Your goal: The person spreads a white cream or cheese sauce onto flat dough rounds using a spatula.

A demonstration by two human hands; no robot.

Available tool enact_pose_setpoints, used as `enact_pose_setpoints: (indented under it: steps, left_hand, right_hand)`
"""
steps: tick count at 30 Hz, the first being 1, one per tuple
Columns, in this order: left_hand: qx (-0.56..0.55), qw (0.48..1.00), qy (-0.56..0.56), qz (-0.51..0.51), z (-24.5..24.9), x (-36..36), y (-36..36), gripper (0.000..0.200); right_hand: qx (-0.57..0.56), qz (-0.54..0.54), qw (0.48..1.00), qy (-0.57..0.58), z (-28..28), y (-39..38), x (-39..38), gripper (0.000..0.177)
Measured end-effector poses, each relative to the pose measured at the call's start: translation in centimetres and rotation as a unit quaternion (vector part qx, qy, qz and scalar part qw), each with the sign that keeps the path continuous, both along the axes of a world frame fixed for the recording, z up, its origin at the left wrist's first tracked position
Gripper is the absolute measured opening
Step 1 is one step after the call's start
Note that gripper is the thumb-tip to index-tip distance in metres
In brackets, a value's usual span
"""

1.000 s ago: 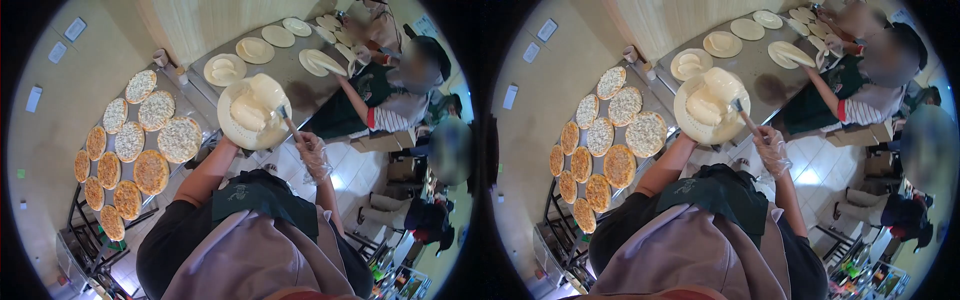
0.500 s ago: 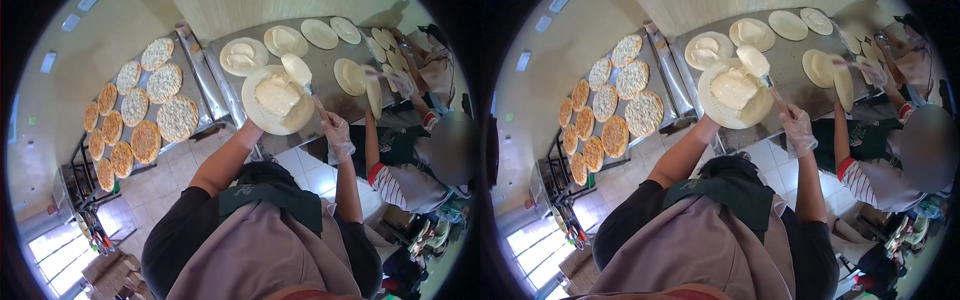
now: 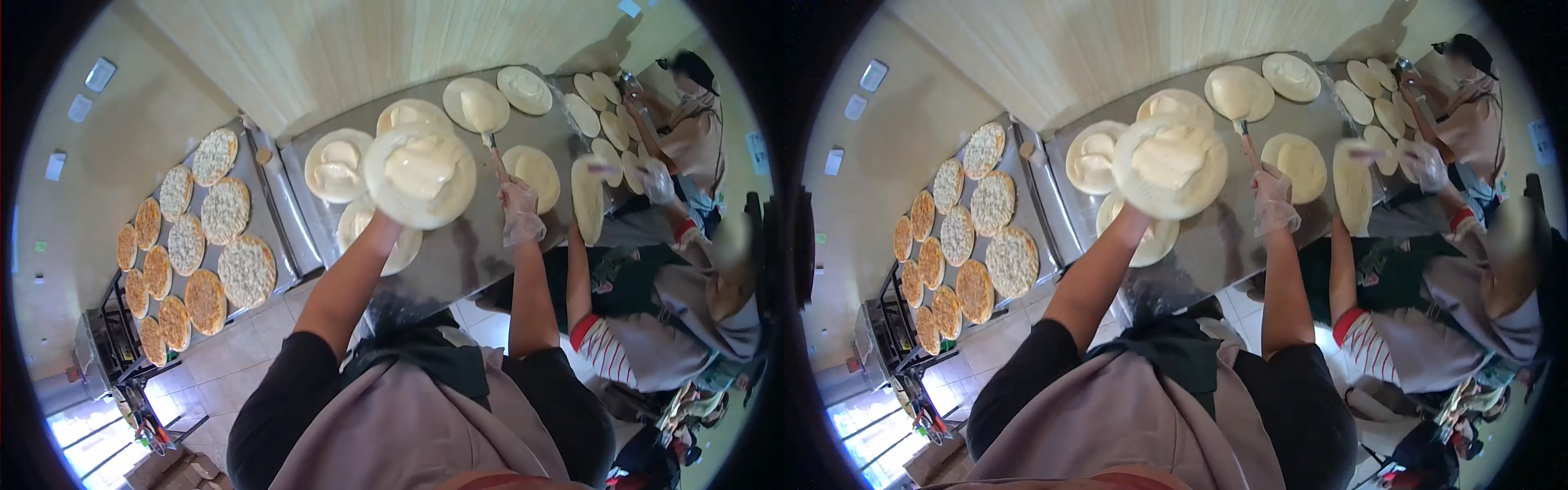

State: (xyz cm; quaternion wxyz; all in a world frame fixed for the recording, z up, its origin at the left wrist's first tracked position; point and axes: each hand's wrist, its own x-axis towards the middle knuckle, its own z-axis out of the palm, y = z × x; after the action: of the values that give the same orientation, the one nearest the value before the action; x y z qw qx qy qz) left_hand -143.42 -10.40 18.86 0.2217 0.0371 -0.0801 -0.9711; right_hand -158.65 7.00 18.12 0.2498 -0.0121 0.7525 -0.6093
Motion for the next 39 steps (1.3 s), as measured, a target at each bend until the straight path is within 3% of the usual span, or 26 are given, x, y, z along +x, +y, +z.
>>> enact_pose_setpoints:
  steps: [1, 2, 4, 5, 6, 7, 8, 10, 12, 14, 18, 20, 22, 24, 25, 26, 27, 30, 31, 33, 34, 38, 39]
  left_hand:
    - [-0.003, 1.0, -0.009, 0.003, 0.0, 1.5, -0.2, 0.048]
    - [-0.002, 1.0, -0.025, 0.003, 0.1, 1.5, -0.3, 0.048]
    - [-0.01, 0.999, -0.05, 0.007, 0.4, 2.2, -0.2, 0.048]
    - [-0.017, 0.998, -0.059, 0.011, 0.5, 2.4, 0.3, 0.048]
    - [-0.024, 0.997, -0.068, 0.016, 0.7, 2.8, 0.6, 0.048]
    - [-0.029, 0.996, -0.079, 0.021, 0.9, 3.8, 0.9, 0.048]
    - [-0.032, 0.995, -0.089, 0.027, 1.0, 4.1, 1.2, 0.048]
    - [-0.037, 0.993, -0.105, 0.039, 1.4, 5.1, 2.1, 0.048]
    - [-0.045, 0.991, -0.114, 0.049, 1.7, 6.4, 3.2, 0.048]
    - [-0.052, 0.989, -0.123, 0.057, 1.9, 6.6, 3.5, 0.048]
    - [-0.055, 0.987, -0.133, 0.071, 2.4, 8.2, 4.5, 0.049]
    - [-0.055, 0.987, -0.133, 0.076, 2.4, 8.5, 4.9, 0.049]
    - [-0.058, 0.986, -0.134, 0.083, 2.6, 8.8, 5.3, 0.049]
    - [-0.06, 0.985, -0.138, 0.088, 2.6, 8.9, 5.4, 0.049]
    - [-0.061, 0.984, -0.138, 0.09, 2.7, 9.2, 5.5, 0.049]
    - [-0.062, 0.984, -0.137, 0.092, 2.7, 9.3, 5.5, 0.049]
    - [-0.063, 0.984, -0.135, 0.094, 2.7, 9.1, 5.5, 0.049]
    - [-0.059, 0.984, -0.131, 0.102, 2.7, 8.9, 5.5, 0.049]
    - [-0.058, 0.984, -0.131, 0.104, 2.7, 8.9, 5.6, 0.049]
    - [-0.058, 0.984, -0.129, 0.108, 2.7, 8.8, 5.7, 0.049]
    - [-0.058, 0.984, -0.128, 0.11, 2.7, 8.9, 5.8, 0.049]
    - [-0.053, 0.984, -0.121, 0.121, 2.7, 8.6, 5.7, 0.049]
    - [-0.05, 0.984, -0.119, 0.126, 2.7, 8.5, 5.5, 0.049]
  right_hand:
    - [0.157, 0.054, 0.984, 0.06, -4.6, -0.4, -4.6, 0.031]
    - [0.156, 0.054, 0.985, 0.046, -5.4, -0.7, -5.8, 0.031]
    - [0.088, 0.054, 0.968, 0.23, -6.0, -2.0, -8.2, 0.029]
    - [0.08, 0.055, 0.97, 0.223, -6.3, -2.7, -9.6, 0.029]
    - [0.209, 0.073, 0.912, 0.346, -6.4, -3.4, -11.0, 0.029]
    - [0.331, 0.09, 0.821, 0.457, -6.6, -4.2, -12.2, 0.028]
    - [0.325, 0.094, 0.825, 0.452, -6.4, -5.1, -13.0, 0.028]
    - [0.454, 0.102, 0.761, 0.453, -6.1, -6.8, -15.0, 0.025]
    - [0.46, 0.096, 0.772, 0.429, -11.6, -8.5, -18.3, 0.023]
    - [0.451, 0.078, 0.84, 0.293, -11.7, -9.4, -18.2, 0.023]
    - [0.417, 0.134, 0.814, 0.382, -9.3, -8.6, -14.8, 0.024]
    - [0.393, 0.203, 0.788, 0.429, -10.9, -8.4, -14.4, 0.026]
    - [0.357, 0.184, 0.797, 0.452, -13.1, -8.6, -15.1, 0.023]
    - [0.345, 0.223, 0.817, 0.405, -13.2, -8.5, -15.1, 0.02]
    - [0.344, 0.221, 0.818, 0.406, -11.5, -8.2, -14.3, 0.02]
    - [0.341, 0.25, 0.834, 0.355, -8.2, -7.8, -12.7, 0.031]
    - [0.338, 0.278, 0.846, 0.303, -6.0, -7.4, -11.4, 0.056]
    - [0.287, 0.262, 0.862, 0.326, -6.3, -6.6, -9.4, 0.059]
    - [0.26, 0.205, 0.867, 0.372, -8.3, -6.3, -9.1, 0.019]
    - [0.287, 0.242, 0.859, 0.349, -8.1, -5.3, -8.8, 0.03]
    - [0.314, 0.28, 0.848, 0.322, -7.4, -4.7, -8.3, 0.058]
    - [0.308, 0.355, 0.812, 0.346, -3.4, -1.8, -8.5, 0.05]
    - [0.283, 0.345, 0.863, 0.235, -2.1, -1.2, -8.9, 0.046]
